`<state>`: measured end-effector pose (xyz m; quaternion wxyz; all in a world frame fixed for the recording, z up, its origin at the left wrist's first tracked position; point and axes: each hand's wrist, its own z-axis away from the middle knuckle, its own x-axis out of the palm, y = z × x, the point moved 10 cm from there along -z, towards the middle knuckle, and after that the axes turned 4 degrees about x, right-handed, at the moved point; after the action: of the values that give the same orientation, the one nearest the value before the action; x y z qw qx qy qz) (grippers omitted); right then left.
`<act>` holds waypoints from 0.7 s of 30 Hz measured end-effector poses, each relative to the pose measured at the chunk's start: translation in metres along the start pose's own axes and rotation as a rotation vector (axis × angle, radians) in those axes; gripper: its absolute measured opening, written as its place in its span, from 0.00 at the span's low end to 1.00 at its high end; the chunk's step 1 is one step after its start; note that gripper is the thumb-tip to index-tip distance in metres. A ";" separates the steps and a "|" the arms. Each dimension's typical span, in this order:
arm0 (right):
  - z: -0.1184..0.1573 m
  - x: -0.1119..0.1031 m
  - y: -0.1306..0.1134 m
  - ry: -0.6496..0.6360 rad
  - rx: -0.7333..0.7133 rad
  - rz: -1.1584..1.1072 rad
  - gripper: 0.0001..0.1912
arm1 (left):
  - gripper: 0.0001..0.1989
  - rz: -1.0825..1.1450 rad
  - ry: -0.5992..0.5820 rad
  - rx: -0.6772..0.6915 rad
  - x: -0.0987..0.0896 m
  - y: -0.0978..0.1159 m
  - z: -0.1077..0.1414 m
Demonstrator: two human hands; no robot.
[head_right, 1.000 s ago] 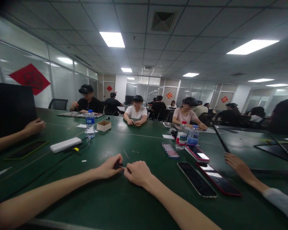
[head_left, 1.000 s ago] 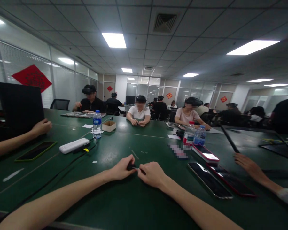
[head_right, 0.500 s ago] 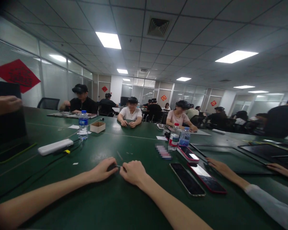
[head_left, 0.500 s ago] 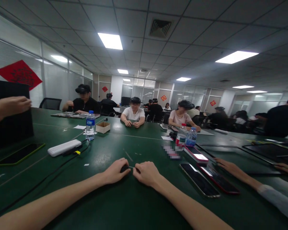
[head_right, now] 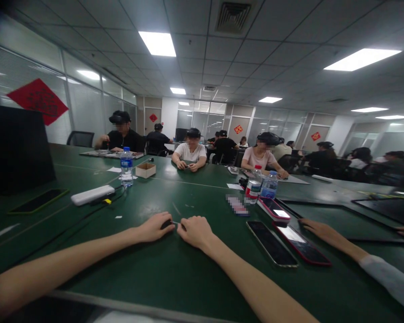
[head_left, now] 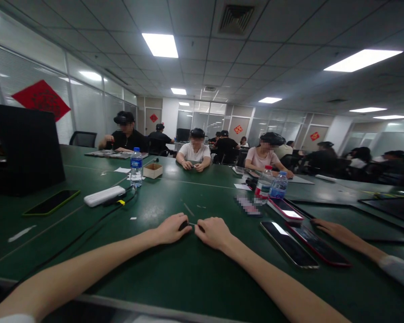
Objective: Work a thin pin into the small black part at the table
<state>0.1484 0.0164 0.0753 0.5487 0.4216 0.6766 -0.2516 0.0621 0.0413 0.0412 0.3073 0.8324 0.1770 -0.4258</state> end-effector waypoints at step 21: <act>0.005 -0.003 -0.022 0.039 -0.171 -0.021 0.21 | 0.13 -0.126 -0.080 -0.024 0.003 0.002 -0.001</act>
<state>0.1326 -0.0001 0.0736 0.5669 0.3708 0.7106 -0.1904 0.0655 0.0404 0.0395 0.2967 0.7982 0.2215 -0.4751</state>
